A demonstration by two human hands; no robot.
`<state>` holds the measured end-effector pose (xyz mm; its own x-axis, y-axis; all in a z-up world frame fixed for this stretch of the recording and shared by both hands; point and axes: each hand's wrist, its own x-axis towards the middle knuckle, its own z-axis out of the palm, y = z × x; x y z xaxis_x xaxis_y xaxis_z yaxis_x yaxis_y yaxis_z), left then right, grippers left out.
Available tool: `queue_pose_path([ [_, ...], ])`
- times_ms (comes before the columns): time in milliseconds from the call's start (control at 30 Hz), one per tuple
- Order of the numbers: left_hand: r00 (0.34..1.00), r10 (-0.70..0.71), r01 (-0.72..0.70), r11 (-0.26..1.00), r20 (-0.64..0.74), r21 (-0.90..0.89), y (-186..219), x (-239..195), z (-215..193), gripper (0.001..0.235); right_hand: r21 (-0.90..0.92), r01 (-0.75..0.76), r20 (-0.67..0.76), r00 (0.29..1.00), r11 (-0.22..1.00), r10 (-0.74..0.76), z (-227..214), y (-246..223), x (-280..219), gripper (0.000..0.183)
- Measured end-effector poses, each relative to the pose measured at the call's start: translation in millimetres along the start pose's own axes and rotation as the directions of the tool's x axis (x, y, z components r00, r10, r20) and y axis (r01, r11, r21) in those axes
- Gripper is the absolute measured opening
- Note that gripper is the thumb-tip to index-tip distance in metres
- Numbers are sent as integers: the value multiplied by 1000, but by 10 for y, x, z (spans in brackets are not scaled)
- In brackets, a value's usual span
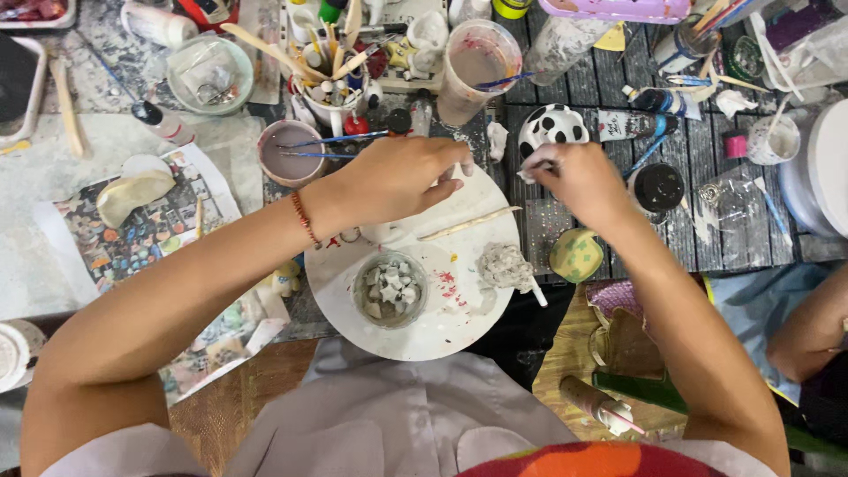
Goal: The person mixes a grey clay-like substance in a small container using a wooden stick. They scrape the sides and bottom to combine the material, then use their hands to knead and shape small pieces of the clay on a white plate.
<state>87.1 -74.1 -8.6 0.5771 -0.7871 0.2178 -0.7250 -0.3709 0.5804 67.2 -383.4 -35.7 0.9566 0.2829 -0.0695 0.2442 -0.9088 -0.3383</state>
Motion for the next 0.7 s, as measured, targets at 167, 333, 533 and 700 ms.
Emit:
queue_pose_path([
  [167, 994, 102, -101, 995, 28, -24, 18, 287, 189, 20, -222, 11, 31, 999, 975, -4, 318, 170, -53, 11],
  [333, 992, 120, -122, 992, 33, 43, -28, 387, 282, 16, -219, -116, 102, 985, 969, 141, 466, 253, -17, 13],
  [533, 997, 58, -68, 978, 53, 199, -21, 293, 43, 9, -137, -39, 48, 998, 990, 46, -190, -131, -26, 20],
  [700, 996, 39, -24, 984, -85, 175, -20, 267, -352, 13, -121, -90, 134, 985, 989, 106, -906, -828, -30, 21],
])
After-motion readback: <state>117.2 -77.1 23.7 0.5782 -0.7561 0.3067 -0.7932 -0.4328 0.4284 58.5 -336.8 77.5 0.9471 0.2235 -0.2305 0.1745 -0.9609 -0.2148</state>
